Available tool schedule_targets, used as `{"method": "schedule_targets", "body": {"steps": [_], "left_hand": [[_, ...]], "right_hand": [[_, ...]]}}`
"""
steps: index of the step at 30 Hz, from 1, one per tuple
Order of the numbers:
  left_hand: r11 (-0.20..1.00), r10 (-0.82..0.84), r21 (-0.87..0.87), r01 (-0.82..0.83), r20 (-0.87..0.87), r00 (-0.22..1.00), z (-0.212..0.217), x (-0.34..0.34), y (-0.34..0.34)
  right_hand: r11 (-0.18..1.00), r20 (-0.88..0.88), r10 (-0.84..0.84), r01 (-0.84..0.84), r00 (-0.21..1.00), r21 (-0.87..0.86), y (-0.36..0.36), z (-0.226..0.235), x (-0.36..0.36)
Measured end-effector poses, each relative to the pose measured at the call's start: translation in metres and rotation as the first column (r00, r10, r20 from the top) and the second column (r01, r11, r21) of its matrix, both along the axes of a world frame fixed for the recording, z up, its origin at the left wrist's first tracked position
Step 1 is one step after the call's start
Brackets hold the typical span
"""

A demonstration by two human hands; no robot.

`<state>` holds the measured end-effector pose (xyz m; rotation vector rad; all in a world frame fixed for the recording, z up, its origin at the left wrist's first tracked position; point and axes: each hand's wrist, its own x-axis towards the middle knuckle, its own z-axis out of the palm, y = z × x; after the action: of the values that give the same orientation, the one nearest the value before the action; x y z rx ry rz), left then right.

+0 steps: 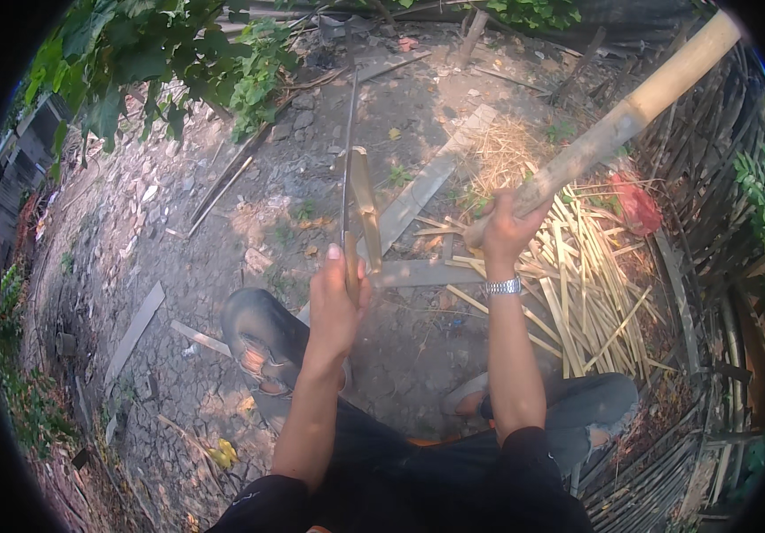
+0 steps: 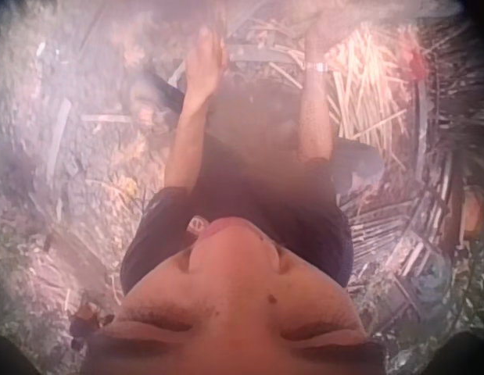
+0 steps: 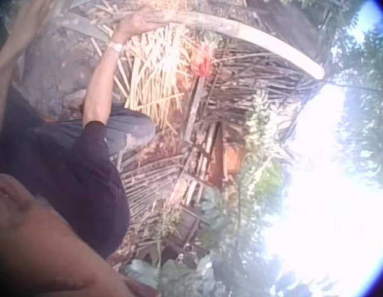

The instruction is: The person sits on a small stool and uses a knife and a wooden mallet to split bamboo stalks into thin strips. They repeatedly position the knife on the bamboo, strike it with the mallet, and separate the resulting pieces.

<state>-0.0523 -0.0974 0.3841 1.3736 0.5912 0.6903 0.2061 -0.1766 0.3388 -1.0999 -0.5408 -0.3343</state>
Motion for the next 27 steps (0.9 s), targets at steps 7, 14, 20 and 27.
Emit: {"method": "schedule_targets", "body": {"steps": [7, 14, 20, 27], "left_hand": [[0.996, 0.021, -0.083, -0.015, 0.076, 0.997, 0.01, 0.005, -0.006], [0.995, -0.095, -0.012, 0.096, 0.061, 0.994, -0.002, 0.0, 0.001], [0.996, -0.093, -0.009, 0.093, -0.029, 0.995, -0.007, -0.011, 0.023], [0.967, 0.136, 0.239, -0.088, -0.19, 0.972, 0.002, -0.018, 0.078]], "right_hand": [[0.874, 0.352, 0.118, 0.071, 0.929, -0.481, -0.04, 0.216, -0.016], [-0.019, 0.084, 0.307, 0.095, 0.948, -0.995, -0.076, 0.19, -0.029], [0.733, 0.287, 0.057, 0.155, 0.956, -0.663, -0.1, 0.255, -0.031], [0.993, 0.331, 0.057, -0.02, 0.942, -0.115, -0.087, 0.252, -0.032]]}}
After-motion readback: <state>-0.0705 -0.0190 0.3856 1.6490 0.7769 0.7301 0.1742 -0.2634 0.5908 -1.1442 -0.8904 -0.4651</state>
